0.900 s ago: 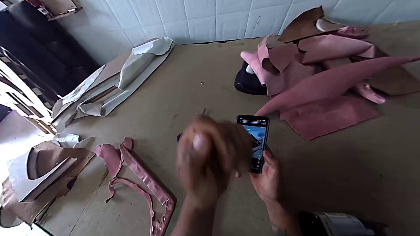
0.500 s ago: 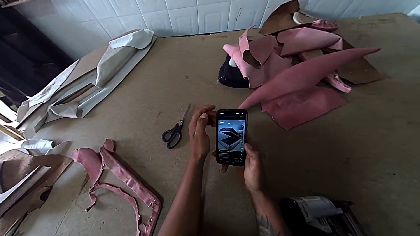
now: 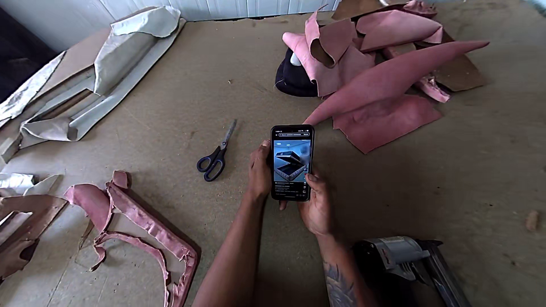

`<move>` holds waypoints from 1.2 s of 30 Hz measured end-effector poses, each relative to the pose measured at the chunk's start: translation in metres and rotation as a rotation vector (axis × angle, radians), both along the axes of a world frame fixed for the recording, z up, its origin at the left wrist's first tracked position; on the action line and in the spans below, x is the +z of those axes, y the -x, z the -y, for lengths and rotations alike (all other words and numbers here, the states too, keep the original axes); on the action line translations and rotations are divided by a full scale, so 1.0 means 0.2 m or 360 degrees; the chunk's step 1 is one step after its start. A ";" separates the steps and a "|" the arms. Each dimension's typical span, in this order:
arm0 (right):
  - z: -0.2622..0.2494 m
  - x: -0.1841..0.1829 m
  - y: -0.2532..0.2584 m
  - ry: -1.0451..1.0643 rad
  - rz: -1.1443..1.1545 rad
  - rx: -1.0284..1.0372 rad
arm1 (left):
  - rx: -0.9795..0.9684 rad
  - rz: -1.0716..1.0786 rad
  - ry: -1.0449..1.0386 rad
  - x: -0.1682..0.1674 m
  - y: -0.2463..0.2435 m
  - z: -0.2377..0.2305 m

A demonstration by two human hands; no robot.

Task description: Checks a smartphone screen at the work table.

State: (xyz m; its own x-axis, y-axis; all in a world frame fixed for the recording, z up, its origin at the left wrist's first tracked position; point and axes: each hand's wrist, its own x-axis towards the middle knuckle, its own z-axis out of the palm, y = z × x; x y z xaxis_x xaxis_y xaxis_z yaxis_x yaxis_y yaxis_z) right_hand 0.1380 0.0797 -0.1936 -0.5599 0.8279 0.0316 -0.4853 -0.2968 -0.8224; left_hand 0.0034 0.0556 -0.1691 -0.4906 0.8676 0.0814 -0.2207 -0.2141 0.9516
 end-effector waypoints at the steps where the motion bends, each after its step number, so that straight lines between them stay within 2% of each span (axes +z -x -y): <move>1: 0.00 0.00 0.00 0.0005 0.0003 0.0003 | -0.0004 0.0010 -0.0011 -0.01 0.00 -0.01; 5: -0.01 0.01 -0.01 -0.0018 0.0071 0.0017 | -0.0069 0.0070 -0.0149 -0.11 0.06 -0.10; 10: 0.01 0.04 0.01 -0.0036 0.0249 -0.0078 | -0.0119 0.0089 -0.0143 -0.11 0.07 -0.10; 18: 0.02 0.02 -0.02 -0.0018 0.0117 -0.0031 | -0.0174 0.0096 -0.0216 -0.12 0.07 -0.10; 25: 0.02 0.03 -0.02 -0.0043 0.0112 -0.0035 | -0.0055 -0.0036 -0.0344 -0.12 0.08 -0.10; 31: 0.03 0.02 -0.03 -0.0099 0.0096 -0.0007 | 0.0002 0.0017 -0.0388 -0.11 0.08 -0.10; 36: 0.02 0.03 -0.05 -0.0234 0.0211 0.0132 | 0.0070 0.0006 -0.0394 -0.10 0.10 -0.11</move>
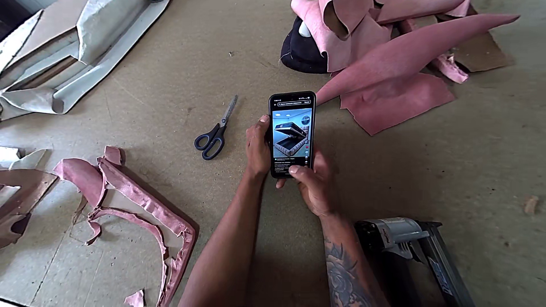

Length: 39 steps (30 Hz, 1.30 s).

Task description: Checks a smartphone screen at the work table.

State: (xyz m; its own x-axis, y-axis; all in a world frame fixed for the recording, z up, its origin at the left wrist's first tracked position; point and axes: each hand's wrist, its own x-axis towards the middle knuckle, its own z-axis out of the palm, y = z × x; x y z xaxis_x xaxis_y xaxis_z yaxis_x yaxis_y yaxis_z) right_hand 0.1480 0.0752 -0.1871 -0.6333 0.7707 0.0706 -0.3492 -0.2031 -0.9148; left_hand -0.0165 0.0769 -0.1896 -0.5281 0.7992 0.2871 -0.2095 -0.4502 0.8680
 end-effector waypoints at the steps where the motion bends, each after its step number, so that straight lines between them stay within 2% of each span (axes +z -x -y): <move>1: 0.00 0.00 0.00 -0.0024 0.0042 0.0026 | 0.0009 -0.0008 -0.0007 0.00 0.00 0.00; 8: 0.01 0.01 0.00 -0.0078 0.0160 0.0009 | 0.0027 -0.0061 0.0015 0.00 0.01 0.00; 19: 0.00 0.02 -0.01 -0.0038 0.0053 0.0100 | 0.0015 -0.0030 -0.0022 0.00 0.02 0.00; 32: -0.01 0.01 -0.03 0.0006 0.0104 0.0124 | -0.0003 -0.0052 -0.0004 0.00 0.02 -0.01; 36: -0.03 0.00 0.00 0.0000 -0.0054 0.0120 | -0.0020 -0.0038 -0.0025 0.00 0.02 -0.01; 39: -0.02 0.01 -0.03 0.0008 0.0016 0.0125 | -0.0014 -0.0018 -0.0020 0.00 0.02 -0.01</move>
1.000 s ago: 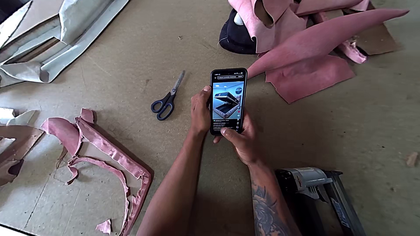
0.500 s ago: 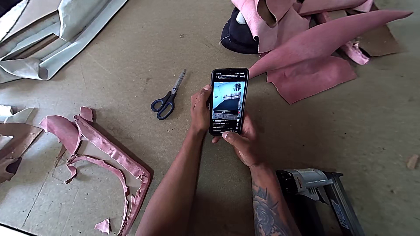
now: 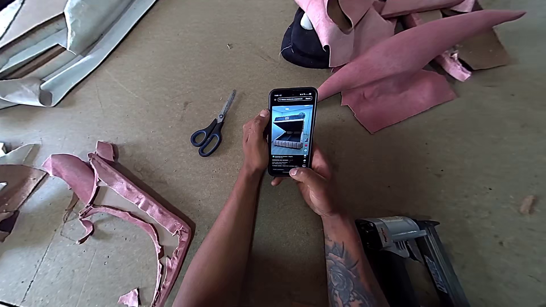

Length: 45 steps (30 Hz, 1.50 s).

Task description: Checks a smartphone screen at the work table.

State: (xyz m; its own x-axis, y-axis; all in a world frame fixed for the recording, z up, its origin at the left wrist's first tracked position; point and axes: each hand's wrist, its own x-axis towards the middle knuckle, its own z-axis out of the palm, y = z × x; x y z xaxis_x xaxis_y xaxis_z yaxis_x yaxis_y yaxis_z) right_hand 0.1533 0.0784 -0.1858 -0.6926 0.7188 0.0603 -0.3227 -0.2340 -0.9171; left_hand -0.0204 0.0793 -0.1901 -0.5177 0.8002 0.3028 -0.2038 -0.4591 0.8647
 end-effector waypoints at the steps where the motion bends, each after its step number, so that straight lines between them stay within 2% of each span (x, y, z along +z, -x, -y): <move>1: 0.00 0.00 -0.01 0.0003 -0.0004 0.0019 | 0.0001 0.0006 0.0003 0.00 0.00 0.00; 11: -0.01 0.00 0.02 -0.0014 -0.0098 0.0030 | 0.0023 0.0014 -0.0060 0.01 0.02 0.00; 14: 0.01 0.02 0.00 -0.0028 0.0031 -0.0019 | 0.0035 0.0036 -0.0063 0.01 0.02 -0.01; 19: -0.01 0.01 0.05 0.0017 -0.0054 -0.0131 | 0.0024 0.0003 -0.0091 0.00 0.00 -0.01; 24: 0.00 0.01 0.05 0.0098 0.0028 -0.0301 | -0.0010 -0.0079 -0.0100 -0.01 -0.02 -0.02; 35: -0.01 -0.01 0.05 0.0040 -0.0083 -0.0257 | 0.0010 -0.0049 -0.0073 -0.01 -0.02 -0.02; 37: 0.01 0.00 0.03 0.0030 -0.0012 -0.0261 | -0.0104 0.0062 -0.0021 0.00 -0.02 -0.02; 41: -0.01 0.00 0.07 0.0048 -0.0036 -0.0312 | -0.0578 0.0379 0.0031 0.02 -0.04 -0.01; 45: -0.01 0.00 0.07 0.0083 -0.0035 -0.0336 | -0.0737 0.0437 0.0017 0.01 -0.04 -0.01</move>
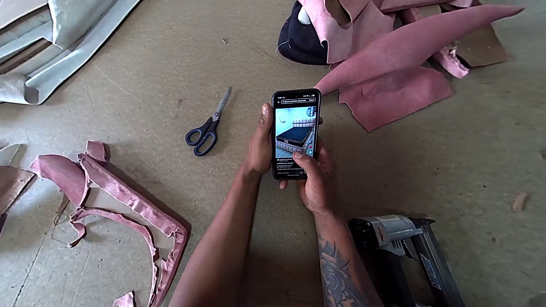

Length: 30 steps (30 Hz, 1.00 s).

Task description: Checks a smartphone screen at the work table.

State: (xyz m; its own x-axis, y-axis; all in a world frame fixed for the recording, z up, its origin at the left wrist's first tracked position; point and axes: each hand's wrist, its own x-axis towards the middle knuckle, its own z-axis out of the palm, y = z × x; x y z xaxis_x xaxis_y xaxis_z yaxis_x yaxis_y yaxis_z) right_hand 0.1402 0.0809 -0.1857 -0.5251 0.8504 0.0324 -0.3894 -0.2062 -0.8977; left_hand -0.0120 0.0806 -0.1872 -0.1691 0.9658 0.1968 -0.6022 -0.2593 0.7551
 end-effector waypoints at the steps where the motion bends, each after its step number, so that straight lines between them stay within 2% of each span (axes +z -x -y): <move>1: 0.00 0.00 0.00 0.0012 -0.0022 0.0026 | -0.0014 0.0023 -0.0016 0.00 0.00 0.00; 5: -0.01 -0.03 -0.01 0.0048 -0.0148 0.0094 | -0.0090 0.0141 -0.0043 0.00 0.01 0.01; 10: -0.01 -0.01 -0.01 0.0034 -0.0137 0.0125 | -0.0200 0.0304 -0.0027 0.01 0.01 0.02; 30: -0.01 -0.02 -0.01 0.0026 -0.0132 0.0195 | -0.0310 0.0293 -0.0042 0.01 0.04 0.01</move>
State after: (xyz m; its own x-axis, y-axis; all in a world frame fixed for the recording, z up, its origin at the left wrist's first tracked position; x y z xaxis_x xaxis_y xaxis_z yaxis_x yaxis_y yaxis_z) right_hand 0.1430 0.0822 -0.1890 -0.6213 0.7807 0.0670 -0.4331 -0.2709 -0.8597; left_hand -0.0202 0.0779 -0.1859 -0.0157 0.9785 0.2055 -0.7694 -0.1430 0.6226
